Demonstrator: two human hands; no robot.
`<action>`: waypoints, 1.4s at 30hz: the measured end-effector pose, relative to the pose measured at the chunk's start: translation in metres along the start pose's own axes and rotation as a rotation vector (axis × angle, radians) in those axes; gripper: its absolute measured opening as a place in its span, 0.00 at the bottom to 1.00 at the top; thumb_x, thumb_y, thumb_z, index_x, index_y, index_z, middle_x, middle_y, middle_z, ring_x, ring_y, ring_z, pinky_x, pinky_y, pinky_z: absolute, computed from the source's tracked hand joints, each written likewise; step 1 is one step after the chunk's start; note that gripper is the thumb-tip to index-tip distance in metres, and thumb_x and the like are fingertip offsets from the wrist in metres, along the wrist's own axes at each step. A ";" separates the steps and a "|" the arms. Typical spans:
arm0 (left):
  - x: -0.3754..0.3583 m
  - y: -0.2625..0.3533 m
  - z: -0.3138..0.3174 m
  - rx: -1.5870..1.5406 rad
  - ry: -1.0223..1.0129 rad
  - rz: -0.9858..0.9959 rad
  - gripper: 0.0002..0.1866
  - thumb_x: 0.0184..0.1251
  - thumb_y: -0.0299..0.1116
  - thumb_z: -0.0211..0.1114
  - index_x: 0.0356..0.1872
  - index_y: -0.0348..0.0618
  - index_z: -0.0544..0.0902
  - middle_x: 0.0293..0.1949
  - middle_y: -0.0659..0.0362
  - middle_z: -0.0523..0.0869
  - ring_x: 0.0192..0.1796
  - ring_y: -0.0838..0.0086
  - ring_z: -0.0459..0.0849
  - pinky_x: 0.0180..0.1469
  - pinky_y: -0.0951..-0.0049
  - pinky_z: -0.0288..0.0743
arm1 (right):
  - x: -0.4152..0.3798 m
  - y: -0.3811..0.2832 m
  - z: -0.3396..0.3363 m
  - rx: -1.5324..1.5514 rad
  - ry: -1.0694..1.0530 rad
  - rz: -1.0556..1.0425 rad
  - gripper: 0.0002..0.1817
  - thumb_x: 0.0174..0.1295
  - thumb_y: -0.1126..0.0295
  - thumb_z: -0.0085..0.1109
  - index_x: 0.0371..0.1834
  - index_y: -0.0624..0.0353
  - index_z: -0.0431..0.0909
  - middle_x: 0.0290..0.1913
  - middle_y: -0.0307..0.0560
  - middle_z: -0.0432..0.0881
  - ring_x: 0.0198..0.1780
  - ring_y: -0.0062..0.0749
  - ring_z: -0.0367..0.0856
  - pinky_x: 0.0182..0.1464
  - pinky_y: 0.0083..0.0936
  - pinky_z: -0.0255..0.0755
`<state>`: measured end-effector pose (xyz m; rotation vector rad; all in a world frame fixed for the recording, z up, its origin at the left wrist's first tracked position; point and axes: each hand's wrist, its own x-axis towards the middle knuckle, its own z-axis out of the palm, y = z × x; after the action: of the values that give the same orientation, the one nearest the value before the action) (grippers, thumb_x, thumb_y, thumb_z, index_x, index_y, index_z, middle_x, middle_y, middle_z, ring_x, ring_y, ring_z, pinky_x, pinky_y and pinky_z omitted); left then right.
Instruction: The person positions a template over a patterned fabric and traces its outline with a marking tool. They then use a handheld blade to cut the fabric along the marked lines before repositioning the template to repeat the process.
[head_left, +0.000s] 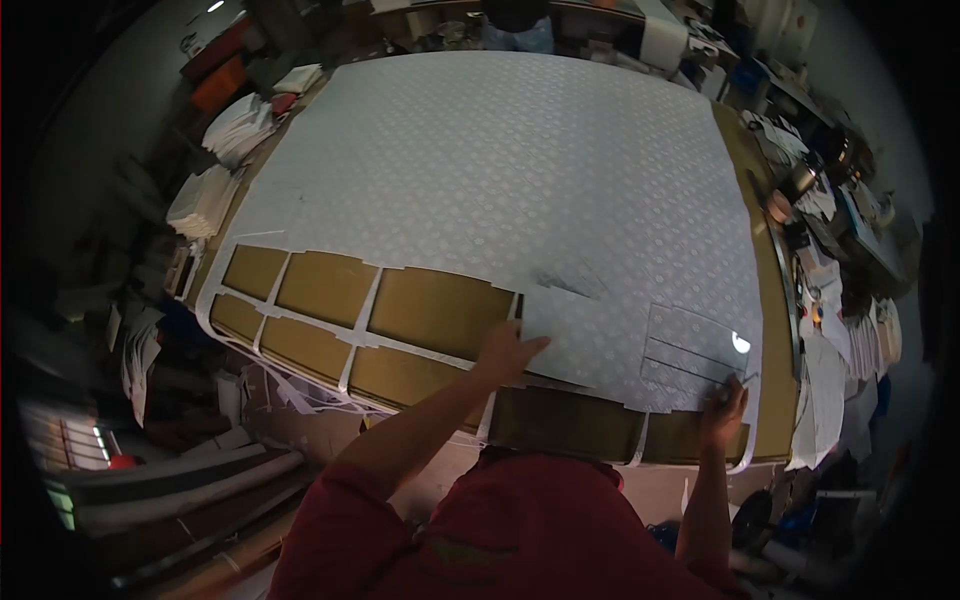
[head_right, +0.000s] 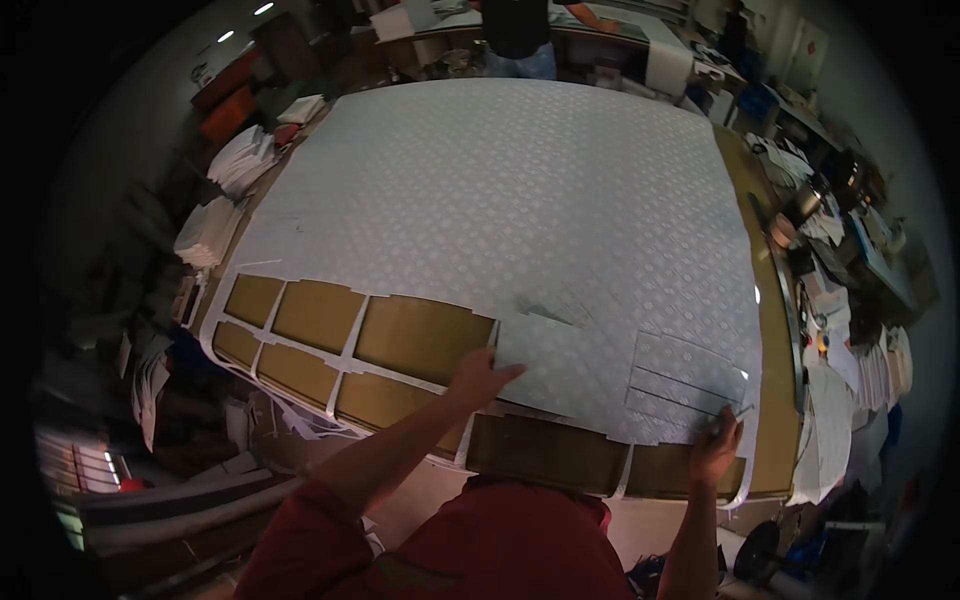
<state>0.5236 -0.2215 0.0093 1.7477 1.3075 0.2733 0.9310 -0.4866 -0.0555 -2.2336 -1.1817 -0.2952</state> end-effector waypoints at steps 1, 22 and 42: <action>-0.003 -0.004 0.014 0.027 0.104 0.109 0.28 0.68 0.50 0.75 0.53 0.31 0.84 0.40 0.42 0.90 0.43 0.54 0.91 0.48 0.53 0.82 | -0.001 0.010 0.005 -0.005 0.040 -0.023 0.21 0.69 0.78 0.56 0.65 0.63 0.77 0.62 0.62 0.84 0.66 0.64 0.77 0.67 0.53 0.73; 0.009 -0.188 -0.402 0.192 1.376 -0.081 0.36 0.68 0.42 0.76 0.72 0.38 0.71 0.61 0.36 0.82 0.61 0.43 0.83 0.64 0.50 0.77 | -0.038 -0.115 0.028 0.035 -0.099 -0.245 0.23 0.68 0.79 0.57 0.67 0.67 0.74 0.60 0.65 0.83 0.65 0.72 0.77 0.69 0.57 0.70; -0.041 -0.008 0.080 -0.104 -0.026 0.748 0.31 0.69 0.35 0.73 0.71 0.42 0.74 0.67 0.41 0.78 0.70 0.43 0.75 0.73 0.49 0.69 | -0.040 -0.120 0.022 0.069 -0.134 -0.156 0.26 0.60 0.75 0.66 0.63 0.60 0.74 0.64 0.63 0.83 0.63 0.66 0.79 0.70 0.55 0.70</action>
<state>0.5528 -0.2983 -0.0283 2.0765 0.5567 0.7168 0.8085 -0.4488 -0.0441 -2.1330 -1.4191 -0.1649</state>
